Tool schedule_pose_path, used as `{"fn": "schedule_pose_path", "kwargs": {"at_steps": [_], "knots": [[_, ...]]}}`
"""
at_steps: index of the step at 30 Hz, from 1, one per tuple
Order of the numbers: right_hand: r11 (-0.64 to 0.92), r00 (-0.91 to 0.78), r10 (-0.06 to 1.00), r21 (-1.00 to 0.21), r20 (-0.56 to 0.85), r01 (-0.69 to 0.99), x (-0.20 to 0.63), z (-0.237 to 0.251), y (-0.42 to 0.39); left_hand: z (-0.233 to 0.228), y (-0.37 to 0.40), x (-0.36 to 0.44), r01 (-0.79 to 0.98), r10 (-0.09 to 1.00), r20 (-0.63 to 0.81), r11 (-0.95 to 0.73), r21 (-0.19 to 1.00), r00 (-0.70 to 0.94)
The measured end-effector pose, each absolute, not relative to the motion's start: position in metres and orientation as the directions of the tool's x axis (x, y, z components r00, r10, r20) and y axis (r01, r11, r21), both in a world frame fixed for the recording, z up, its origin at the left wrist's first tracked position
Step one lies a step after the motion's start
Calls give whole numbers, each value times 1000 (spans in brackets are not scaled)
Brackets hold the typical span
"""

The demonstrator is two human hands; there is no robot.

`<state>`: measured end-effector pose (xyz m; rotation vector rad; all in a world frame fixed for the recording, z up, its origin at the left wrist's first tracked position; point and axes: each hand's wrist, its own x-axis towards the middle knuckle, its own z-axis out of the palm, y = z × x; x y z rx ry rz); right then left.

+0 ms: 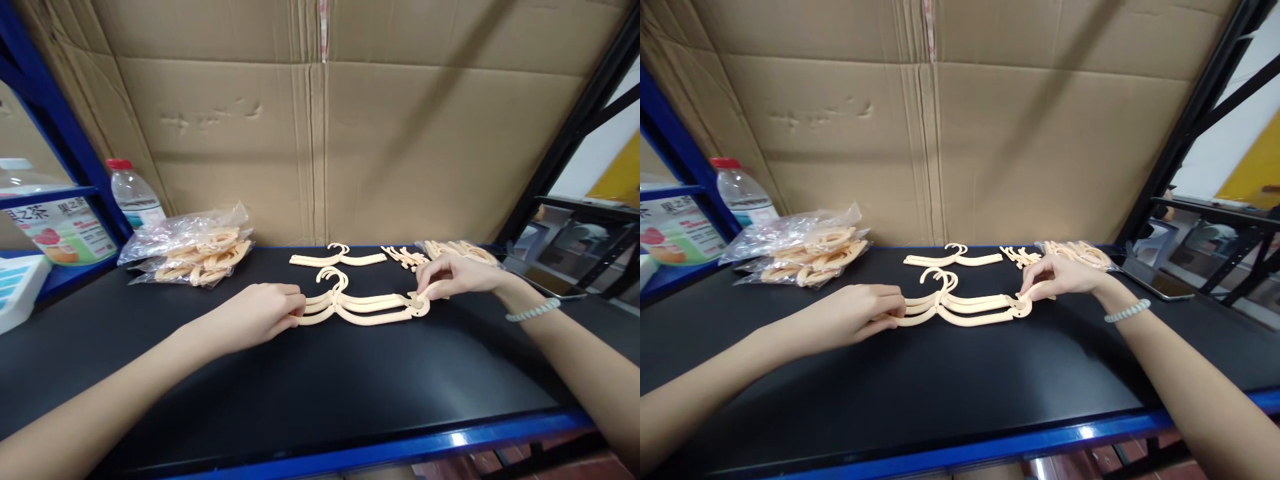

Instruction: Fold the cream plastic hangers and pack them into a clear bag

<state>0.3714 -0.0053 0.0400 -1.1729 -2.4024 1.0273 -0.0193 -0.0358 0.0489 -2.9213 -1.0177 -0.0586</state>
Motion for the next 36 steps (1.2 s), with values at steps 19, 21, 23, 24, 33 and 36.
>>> {"fn": "schedule_pose_path", "kwargs": {"at_steps": [19, 21, 23, 24, 33, 36], "knots": [[544, -645, 763, -500, -39, 673, 362, 39, -9, 46, -44, -11, 637, 642, 63, -735, -231, 764], [550, -621, 784, -471, 4, 690, 358, 39, -9, 46, -44, -10, 631, 634, 80, -735, -247, 769], [554, -569, 814, -452, 117, 699, 346, 36, -13, 45, -45, -8, 633, 632, 101, -726, -268, 768], [559, -532, 823, -447, 200, 698, 336, 33, -17, 45, -46, -6, 641, 638, 114, -715, -279, 761], [651, -594, 750, -167, 291, 741, 257, -2, -64, 13, -67, 16, 838, 808, 221, -534, -115, 546], [608, -584, 791, -125, 184, 784, 264, -6, -58, 3, -66, 16, 834, 823, 148, -552, -14, 548]]}}
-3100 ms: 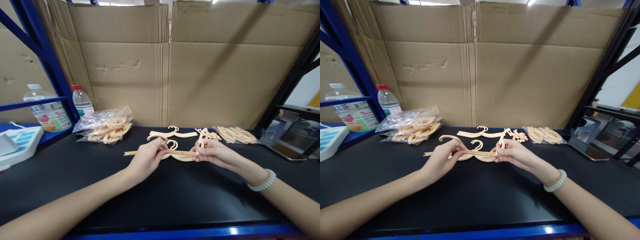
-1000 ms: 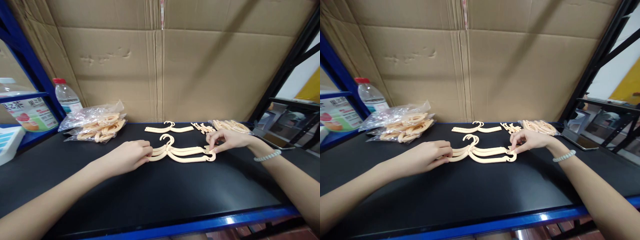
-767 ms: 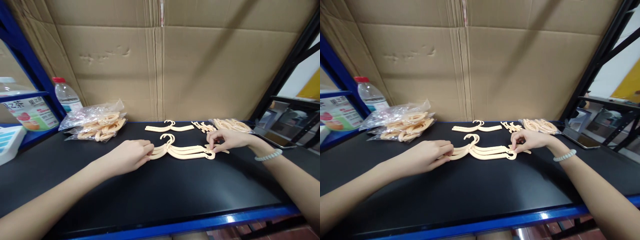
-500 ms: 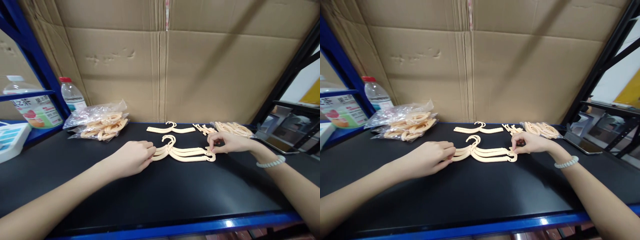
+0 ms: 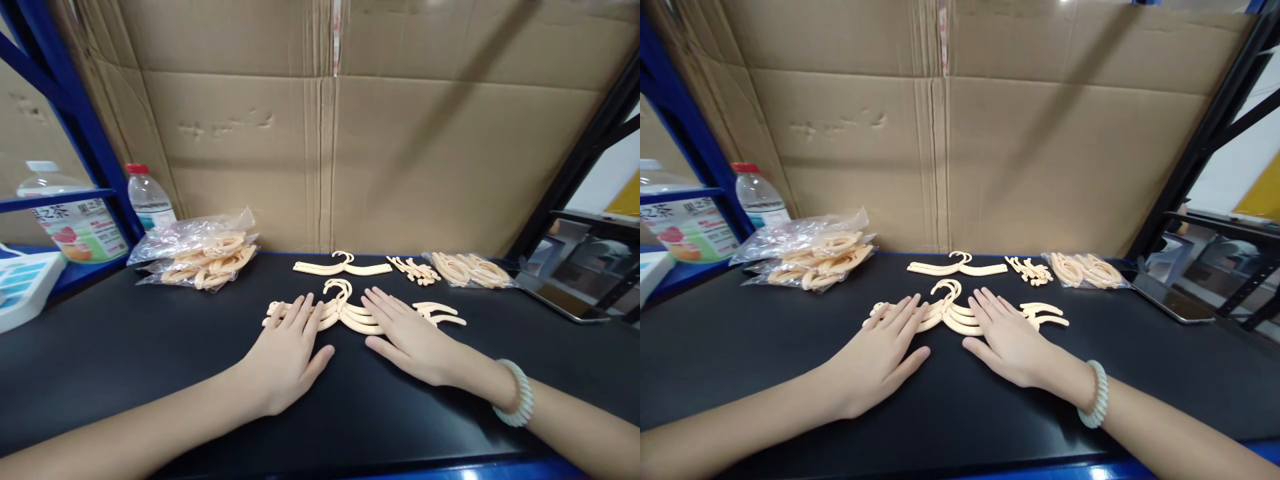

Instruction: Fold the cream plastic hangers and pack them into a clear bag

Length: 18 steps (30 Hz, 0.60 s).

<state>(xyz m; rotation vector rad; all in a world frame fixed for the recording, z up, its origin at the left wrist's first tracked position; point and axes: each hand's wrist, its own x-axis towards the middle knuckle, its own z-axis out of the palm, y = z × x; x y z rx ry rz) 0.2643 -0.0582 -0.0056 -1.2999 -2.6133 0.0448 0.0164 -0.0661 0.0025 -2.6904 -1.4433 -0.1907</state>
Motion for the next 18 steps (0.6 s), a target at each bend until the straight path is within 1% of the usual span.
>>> {"fn": "schedule_pose_path", "kwargs": {"at_steps": [2, 5, 18], "knots": [[591, -575, 805, -110, 147, 799, 270, -6, -52, 0, -63, 16, 822, 818, 118, -569, 31, 563], [579, -566, 814, -106, 135, 808, 274, -6, -45, 1, -56, 16, 813, 813, 95, -580, 58, 574], [580, -555, 810, -128, 190, 804, 273, -7, -34, -1, -43, 17, 807, 805, 117, -589, 42, 582]]}}
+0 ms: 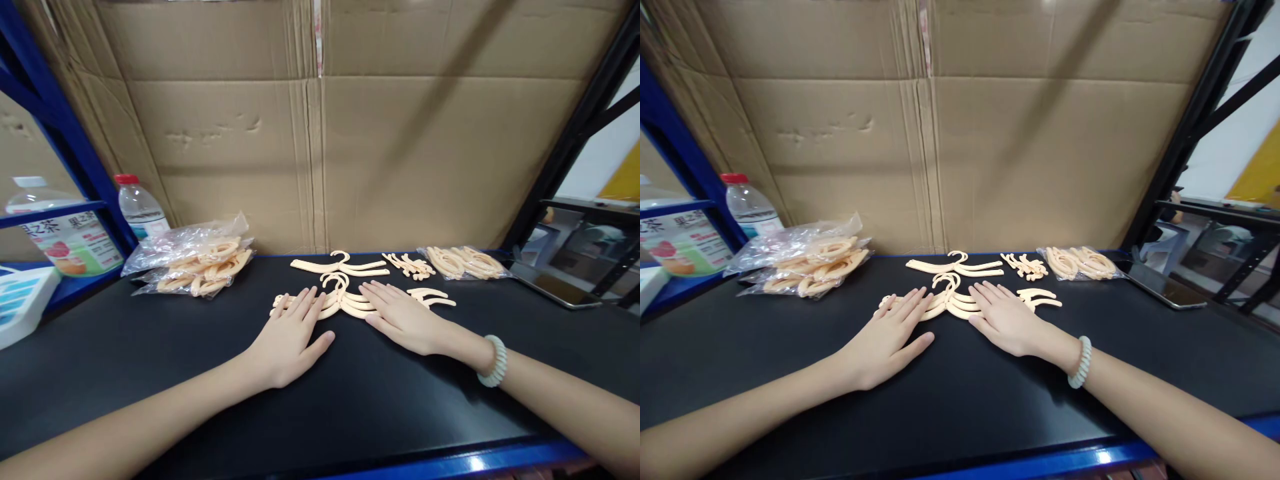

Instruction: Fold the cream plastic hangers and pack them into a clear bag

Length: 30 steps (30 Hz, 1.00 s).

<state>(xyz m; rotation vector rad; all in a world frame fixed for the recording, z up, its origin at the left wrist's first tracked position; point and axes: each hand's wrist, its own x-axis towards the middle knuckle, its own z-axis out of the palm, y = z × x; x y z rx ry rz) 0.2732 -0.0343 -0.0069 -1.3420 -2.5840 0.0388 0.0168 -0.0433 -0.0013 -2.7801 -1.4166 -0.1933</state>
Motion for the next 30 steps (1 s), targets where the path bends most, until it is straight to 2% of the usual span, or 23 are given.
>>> {"fn": "schedule_pose_path", "kwargs": {"at_steps": [8, 15, 17, 21, 23, 26, 30], "knots": [[586, -555, 803, -121, 216, 801, 275, -11, -32, -4, -44, 16, 801, 797, 160, -596, 55, 582], [566, -540, 819, -125, 193, 815, 273, -10, -34, 0, -46, 18, 813, 812, 136, -579, 60, 568], [571, -532, 812, -141, 237, 809, 273, -9, -31, 1, -47, 19, 811, 808, 159, -581, 61, 567], [577, -441, 766, -198, 467, 793, 285, -3, -6, 2, -50, 19, 783, 762, 269, -621, 43, 590], [536, -373, 762, -194, 530, 821, 296, 0, 11, 3, -50, 19, 757, 723, 330, -653, 39, 607], [465, -321, 789, -169, 524, 869, 313, 2, 33, 3, -51, 18, 727, 688, 380, -684, 55, 618], [474, -346, 805, -172, 482, 863, 319, 0, 45, 3, -52, 17, 704, 659, 420, -708, 63, 625]]}}
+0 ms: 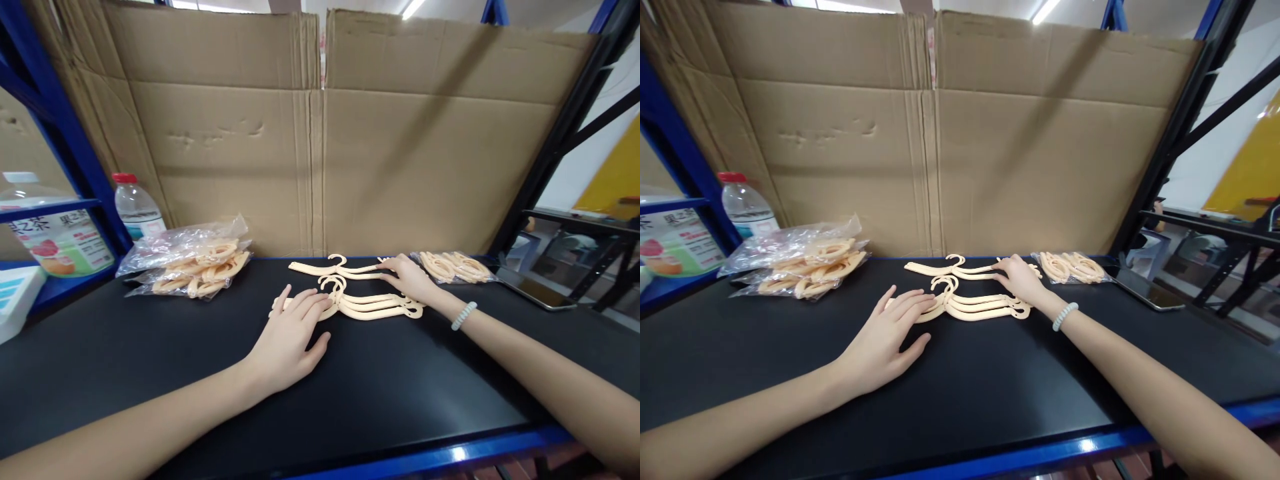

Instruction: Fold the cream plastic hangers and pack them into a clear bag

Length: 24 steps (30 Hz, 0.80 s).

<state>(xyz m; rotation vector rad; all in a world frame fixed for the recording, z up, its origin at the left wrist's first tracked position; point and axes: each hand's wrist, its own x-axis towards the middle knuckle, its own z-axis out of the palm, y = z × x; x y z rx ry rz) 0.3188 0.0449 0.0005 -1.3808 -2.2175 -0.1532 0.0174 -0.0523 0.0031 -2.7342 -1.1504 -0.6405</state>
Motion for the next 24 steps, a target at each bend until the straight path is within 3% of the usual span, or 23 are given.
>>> {"fn": "schedule_pose_path", "kwargs": {"at_steps": [7, 14, 17, 20, 24], "knots": [[497, -358, 810, -221, 465, 839, 308, -3, 44, 6, -54, 18, 686, 649, 445, -721, 98, 618], [465, -220, 808, -363, 546, 807, 317, 3, 36, 7, -53, 15, 664, 644, 497, -729, 167, 581], [421, -57, 832, -561, 552, 713, 324, 9, 27, 6, -50, 12, 640, 615, 559, -746, 184, 556], [370, 97, 878, -794, 468, 483, 331, 18, 15, 8, -46, 8, 626, 591, 641, -750, 212, 491], [346, 65, 920, -880, 386, 325, 331, 30, 2, 13, -39, 4, 646, 593, 741, -706, 291, 315]]}}
